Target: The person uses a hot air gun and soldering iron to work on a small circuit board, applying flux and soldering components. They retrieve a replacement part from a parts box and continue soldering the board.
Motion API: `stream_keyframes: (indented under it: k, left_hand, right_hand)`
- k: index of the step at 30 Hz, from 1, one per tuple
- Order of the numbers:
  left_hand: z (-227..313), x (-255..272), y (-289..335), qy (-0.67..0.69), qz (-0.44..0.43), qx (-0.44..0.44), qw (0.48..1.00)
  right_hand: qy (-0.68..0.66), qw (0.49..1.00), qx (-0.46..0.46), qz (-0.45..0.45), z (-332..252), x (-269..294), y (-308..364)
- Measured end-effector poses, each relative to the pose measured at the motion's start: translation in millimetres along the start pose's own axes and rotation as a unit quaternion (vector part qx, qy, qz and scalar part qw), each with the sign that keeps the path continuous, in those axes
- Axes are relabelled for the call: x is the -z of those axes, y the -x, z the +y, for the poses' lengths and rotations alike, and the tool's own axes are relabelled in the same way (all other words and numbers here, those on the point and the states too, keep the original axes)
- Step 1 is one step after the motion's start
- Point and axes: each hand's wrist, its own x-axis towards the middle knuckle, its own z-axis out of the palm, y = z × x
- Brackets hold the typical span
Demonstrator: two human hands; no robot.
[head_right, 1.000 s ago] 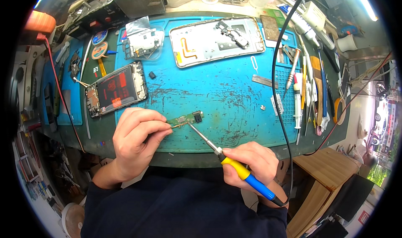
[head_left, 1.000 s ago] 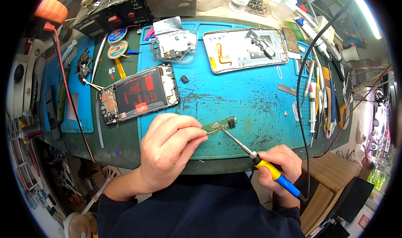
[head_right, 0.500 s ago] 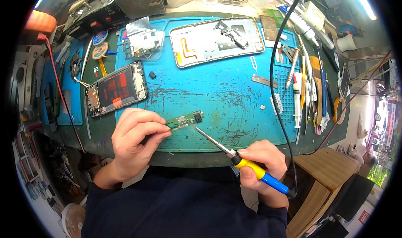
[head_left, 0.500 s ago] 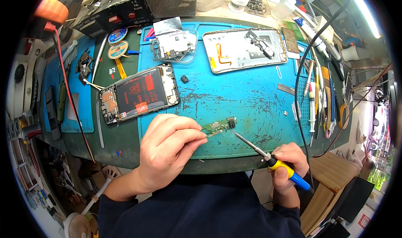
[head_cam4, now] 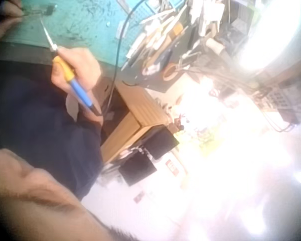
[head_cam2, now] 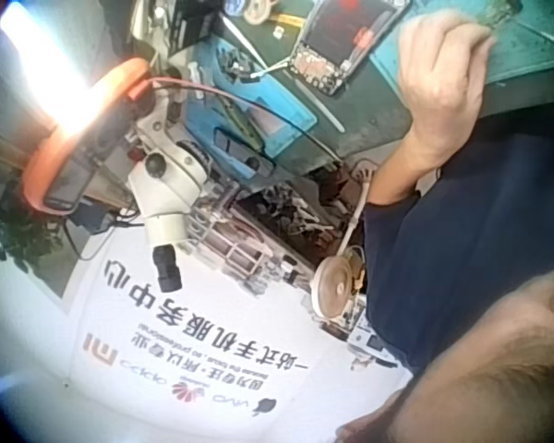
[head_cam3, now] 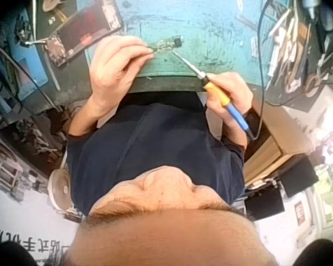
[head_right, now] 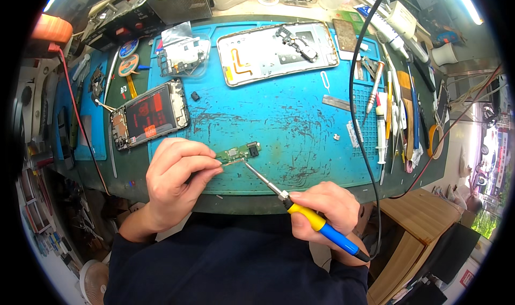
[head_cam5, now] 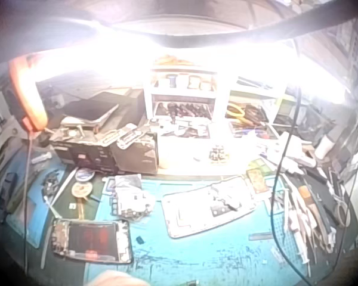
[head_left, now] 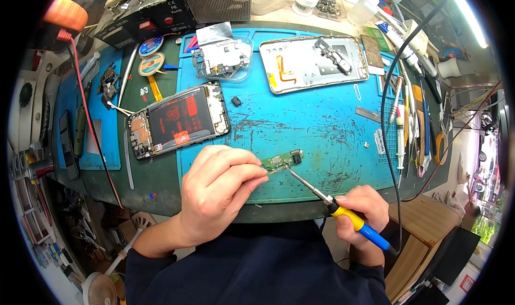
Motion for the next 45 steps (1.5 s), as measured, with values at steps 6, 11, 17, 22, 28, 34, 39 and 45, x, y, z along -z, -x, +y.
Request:
stream_keyframes:
  k: [6,11,17,22,28,34,39,45]
  left_hand:
    - [0.0,-0.4,0.0,-0.003,0.000,0.002,1.000]
    - [0.5,-0.9,0.0,-0.007,0.002,0.003,1.000]
    - [1.0,-1.0,-0.3,-0.010,0.007,0.005,1.000]
    - [0.0,0.0,-0.1,-0.007,-0.001,0.000,1.000]
    - [-0.4,5.1,-0.2,0.033,-0.014,-0.011,0.999]
    - [0.3,2.7,-1.5,0.003,0.013,-0.003,1.000]
    - [0.0,2.2,-1.1,-0.001,0.010,0.002,1.000]
    - [0.3,2.5,-1.0,-0.004,0.005,0.008,1.000]
  right_hand:
    - [0.024,1.000,0.012,-0.012,-0.1,-0.7,-1.6]
    - [0.034,0.999,0.037,-0.002,2.4,-4.3,-1.1]
    - [0.038,0.998,0.059,0.007,5.6,-7.3,0.2]
    - [0.010,0.999,0.037,0.005,5.1,-3.1,2.3]
    - [-0.070,0.996,-0.003,0.057,7.2,1.5,16.1]
    - [-0.036,0.999,0.007,0.027,3.9,0.2,8.2]
    - [0.016,1.000,0.024,-0.011,1.1,-1.3,0.3]
    - [0.028,0.999,-0.012,-0.023,-3.3,-1.7,1.0]
